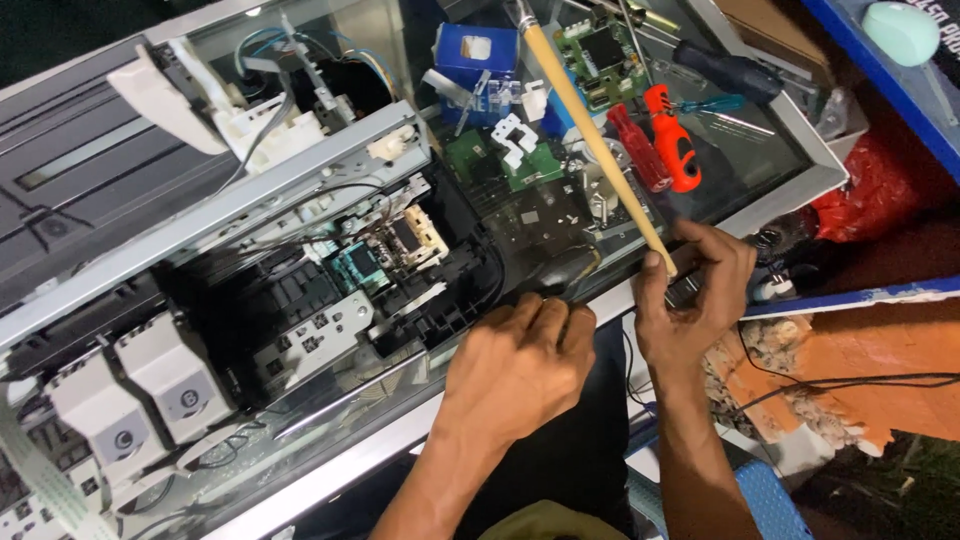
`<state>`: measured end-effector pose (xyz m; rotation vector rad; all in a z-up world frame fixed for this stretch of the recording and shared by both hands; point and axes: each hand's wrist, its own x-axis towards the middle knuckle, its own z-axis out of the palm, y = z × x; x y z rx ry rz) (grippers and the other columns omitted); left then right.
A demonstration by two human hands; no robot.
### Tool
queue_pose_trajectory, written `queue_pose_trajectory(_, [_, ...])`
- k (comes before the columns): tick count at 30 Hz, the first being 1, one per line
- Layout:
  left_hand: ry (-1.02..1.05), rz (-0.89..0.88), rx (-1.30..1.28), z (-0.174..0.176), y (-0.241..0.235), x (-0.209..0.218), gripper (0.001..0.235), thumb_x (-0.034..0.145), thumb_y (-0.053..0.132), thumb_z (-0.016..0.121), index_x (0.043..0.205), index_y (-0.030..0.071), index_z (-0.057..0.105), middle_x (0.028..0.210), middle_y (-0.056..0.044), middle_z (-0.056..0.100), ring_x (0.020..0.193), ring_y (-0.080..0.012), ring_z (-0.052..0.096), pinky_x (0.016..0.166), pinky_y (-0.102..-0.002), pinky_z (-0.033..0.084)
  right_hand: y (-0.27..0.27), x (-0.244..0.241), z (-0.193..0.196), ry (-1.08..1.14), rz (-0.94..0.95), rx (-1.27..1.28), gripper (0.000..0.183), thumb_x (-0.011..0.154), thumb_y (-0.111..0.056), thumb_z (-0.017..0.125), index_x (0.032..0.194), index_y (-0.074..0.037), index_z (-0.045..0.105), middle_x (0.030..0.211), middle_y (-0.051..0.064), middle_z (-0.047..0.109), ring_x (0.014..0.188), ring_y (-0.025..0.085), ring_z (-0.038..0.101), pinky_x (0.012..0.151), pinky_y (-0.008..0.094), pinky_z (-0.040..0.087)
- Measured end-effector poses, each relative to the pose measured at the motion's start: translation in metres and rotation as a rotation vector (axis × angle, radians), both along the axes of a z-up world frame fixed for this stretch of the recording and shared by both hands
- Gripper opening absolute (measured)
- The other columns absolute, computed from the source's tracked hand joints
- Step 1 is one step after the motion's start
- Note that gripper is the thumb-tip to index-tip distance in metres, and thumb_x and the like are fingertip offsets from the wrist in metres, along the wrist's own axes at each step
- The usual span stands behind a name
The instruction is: The person uses a screwdriver to tighten screws on the internal components of a disassembled electronic device, likely a printer or similar appliance, on a glass workbench.
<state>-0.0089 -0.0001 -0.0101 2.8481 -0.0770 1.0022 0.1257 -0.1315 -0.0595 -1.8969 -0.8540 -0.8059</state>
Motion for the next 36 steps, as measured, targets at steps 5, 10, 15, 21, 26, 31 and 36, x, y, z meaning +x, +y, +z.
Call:
queue_pose_trajectory(5, [0.054, 0.021, 0.045, -0.002, -0.003, 0.001, 0.015, 0.095, 0.018, 0.067, 0.084, 0.011, 0.060, 0.071, -0.002, 0.057, 0.063, -0.0166, 0.056, 0.042, -0.029, 0.040, 0.001, -0.002, 0.005, 0.009, -0.021, -0.002, 0.025, 0.107, -0.016, 0.063, 0.119, 0.005, 0.064, 0.104, 0.017, 0.062, 0.095, 0.029, 0.053, 0.088, 0.042, 0.040])
queue_pose_trajectory(10, [0.041, 0.032, 0.109, -0.002, -0.004, 0.002, 0.018, 0.096, 0.016, 0.063, 0.079, 0.013, 0.057, 0.066, 0.000, 0.055, 0.060, -0.0142, 0.056, 0.040, -0.028, 0.040, -0.005, 0.001, 0.013, 0.029, -0.002, -0.044, 0.022, 0.107, -0.017, 0.066, 0.117, 0.003, 0.065, 0.102, 0.013, 0.065, 0.088, 0.026, 0.055, 0.087, 0.042, 0.041])
queue_pose_trajectory(15, [-0.017, 0.014, 0.093, -0.001, -0.003, 0.004, 0.016, 0.096, 0.014, 0.064, 0.082, 0.009, 0.060, 0.067, -0.001, 0.054, 0.060, -0.0156, 0.055, 0.041, -0.029, 0.039, -0.013, 0.004, 0.026, 0.023, 0.001, -0.245, 0.016, 0.100, -0.010, 0.077, 0.113, 0.000, 0.075, 0.087, 0.005, 0.066, 0.089, 0.024, 0.054, 0.086, 0.040, 0.038])
queue_pose_trajectory(21, [-0.037, 0.011, 0.084, 0.000, -0.004, 0.004, 0.018, 0.098, 0.015, 0.061, 0.082, 0.008, 0.061, 0.067, -0.003, 0.055, 0.060, -0.0175, 0.055, 0.044, -0.030, 0.040, -0.008, -0.007, 0.034, 0.071, 0.037, -0.244, 0.013, 0.102, -0.009, 0.077, 0.113, -0.001, 0.074, 0.088, 0.006, 0.067, 0.082, 0.022, 0.053, 0.082, 0.039, 0.035])
queue_pose_trajectory(26, [-0.023, 0.016, 0.088, 0.000, -0.004, 0.003, 0.017, 0.098, 0.016, 0.062, 0.083, 0.008, 0.061, 0.067, -0.002, 0.057, 0.061, -0.0172, 0.057, 0.044, -0.030, 0.040, -0.008, -0.008, 0.034, 0.077, 0.044, -0.238, 0.018, 0.101, -0.010, 0.076, 0.113, 0.002, 0.073, 0.099, 0.010, 0.072, 0.088, 0.025, 0.055, 0.082, 0.039, 0.040])
queue_pose_trajectory(31, [-0.021, 0.014, 0.090, -0.001, -0.004, 0.004, 0.017, 0.098, 0.017, 0.060, 0.084, 0.008, 0.061, 0.068, -0.003, 0.057, 0.061, -0.0176, 0.056, 0.044, -0.030, 0.039, -0.017, 0.019, 0.021, 0.054, 0.027, -0.291, 0.022, 0.106, -0.024, 0.066, 0.112, -0.004, 0.074, 0.097, 0.008, 0.075, 0.080, 0.017, 0.059, 0.079, 0.037, 0.039])
queue_pose_trajectory(36, [-0.044, 0.005, 0.085, -0.001, -0.004, 0.004, 0.018, 0.097, 0.017, 0.064, 0.081, 0.008, 0.061, 0.067, -0.003, 0.058, 0.061, -0.0182, 0.059, 0.043, -0.030, 0.041, -0.014, 0.073, 0.041, -0.285, 0.025, -0.524, 0.025, 0.101, -0.019, 0.091, 0.124, -0.015, 0.082, 0.106, 0.004, 0.074, 0.095, 0.022, 0.048, 0.081, 0.039, 0.032])
